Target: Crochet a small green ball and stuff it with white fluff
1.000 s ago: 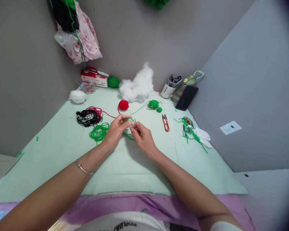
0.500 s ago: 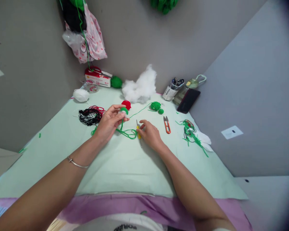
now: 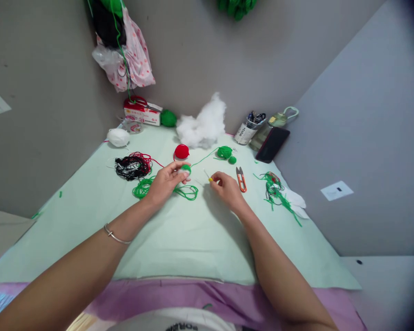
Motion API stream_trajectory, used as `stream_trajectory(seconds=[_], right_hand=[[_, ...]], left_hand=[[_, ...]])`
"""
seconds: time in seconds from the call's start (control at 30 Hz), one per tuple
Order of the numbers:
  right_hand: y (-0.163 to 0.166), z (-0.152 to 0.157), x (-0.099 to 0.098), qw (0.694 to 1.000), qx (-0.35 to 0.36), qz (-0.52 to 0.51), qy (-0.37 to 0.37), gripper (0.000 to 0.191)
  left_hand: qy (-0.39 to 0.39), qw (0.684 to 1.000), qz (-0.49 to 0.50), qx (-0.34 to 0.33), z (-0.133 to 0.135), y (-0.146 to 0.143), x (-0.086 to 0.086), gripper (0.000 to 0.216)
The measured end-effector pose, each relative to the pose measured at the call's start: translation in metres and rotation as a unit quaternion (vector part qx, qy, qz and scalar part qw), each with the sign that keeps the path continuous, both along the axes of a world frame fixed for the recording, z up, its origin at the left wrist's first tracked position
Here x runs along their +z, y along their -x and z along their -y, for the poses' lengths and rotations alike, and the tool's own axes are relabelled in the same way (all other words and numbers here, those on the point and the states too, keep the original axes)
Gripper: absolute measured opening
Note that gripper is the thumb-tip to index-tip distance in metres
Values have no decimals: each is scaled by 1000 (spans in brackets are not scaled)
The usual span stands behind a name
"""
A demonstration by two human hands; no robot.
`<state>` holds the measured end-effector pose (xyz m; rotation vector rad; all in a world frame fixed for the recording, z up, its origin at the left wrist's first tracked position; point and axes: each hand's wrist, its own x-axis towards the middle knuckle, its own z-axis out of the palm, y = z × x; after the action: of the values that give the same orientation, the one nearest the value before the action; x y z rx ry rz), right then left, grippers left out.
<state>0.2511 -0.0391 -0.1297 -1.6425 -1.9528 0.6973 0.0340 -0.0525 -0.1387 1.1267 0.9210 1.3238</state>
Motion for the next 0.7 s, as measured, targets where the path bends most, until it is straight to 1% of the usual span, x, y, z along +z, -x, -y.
stream_trajectory(seconds=[0.13,0.17,0.2,0.27,0.33,0.4,0.5,0.6,0.67,0.7], right_hand=[[7,14,19,990,63,-122,31,28],[10,19,23,976,82,-194,46,29],[13,23,25,963,94,-243,60,29],[19,28,26,943,112,-303,79,29],[23,29,24,940,128,-302,91,31],[25,29,20,944,141,-278,103,33],[26,28,18,952,140,-249,108,33],[25,28,18,953,134,-245,114,31],[24,28,18,942,127,-274,144,29],[23,27,18,930,125,-301,172,27]], left_hand=[[2,1000,-17,-6,2,-2,1,35],[2,1000,-20,-8,3,-2,1,34],[1,1000,-24,-11,3,-3,1,34],[0,999,-31,-15,4,-4,1,34],[-2,999,-37,-16,5,-5,1,35],[-3,999,-43,-16,5,-6,0,37],[-7,998,-52,-18,5,-6,-1,39],[-15,998,-64,-20,5,-6,-3,40],[-23,997,-74,-21,6,-6,-4,40],[-28,996,-79,-20,6,-7,-5,40]])
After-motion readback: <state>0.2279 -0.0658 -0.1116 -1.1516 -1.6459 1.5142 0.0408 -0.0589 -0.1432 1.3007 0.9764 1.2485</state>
